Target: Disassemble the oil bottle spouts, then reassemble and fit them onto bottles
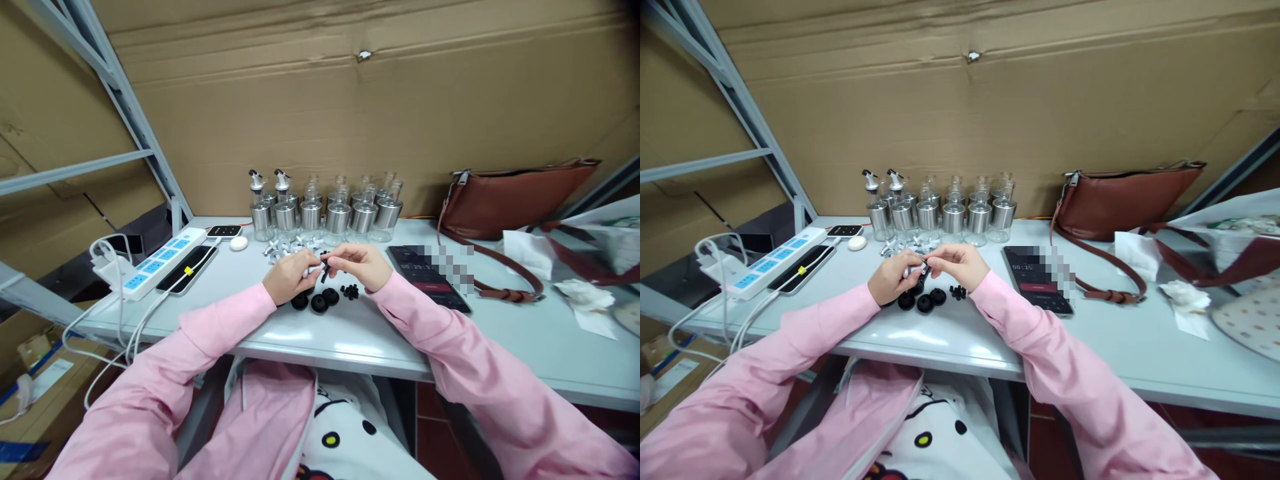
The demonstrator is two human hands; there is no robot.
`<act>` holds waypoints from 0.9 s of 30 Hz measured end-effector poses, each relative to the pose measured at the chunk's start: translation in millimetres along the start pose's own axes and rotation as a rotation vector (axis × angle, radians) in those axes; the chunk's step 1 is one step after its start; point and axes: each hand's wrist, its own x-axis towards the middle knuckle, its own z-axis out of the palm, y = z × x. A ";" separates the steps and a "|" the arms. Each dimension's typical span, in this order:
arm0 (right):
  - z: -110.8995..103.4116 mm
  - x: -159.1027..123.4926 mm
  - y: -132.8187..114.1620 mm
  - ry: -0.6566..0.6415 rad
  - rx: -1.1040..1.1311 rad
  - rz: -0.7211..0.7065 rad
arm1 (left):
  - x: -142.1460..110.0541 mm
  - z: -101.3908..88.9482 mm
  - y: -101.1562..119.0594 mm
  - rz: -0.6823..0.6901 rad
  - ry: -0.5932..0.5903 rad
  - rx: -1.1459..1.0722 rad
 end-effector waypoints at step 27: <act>-10.5 4.7 7.3 -0.140 0.171 0.470 | -3.6 3.8 0.2 -0.115 -0.212 0.005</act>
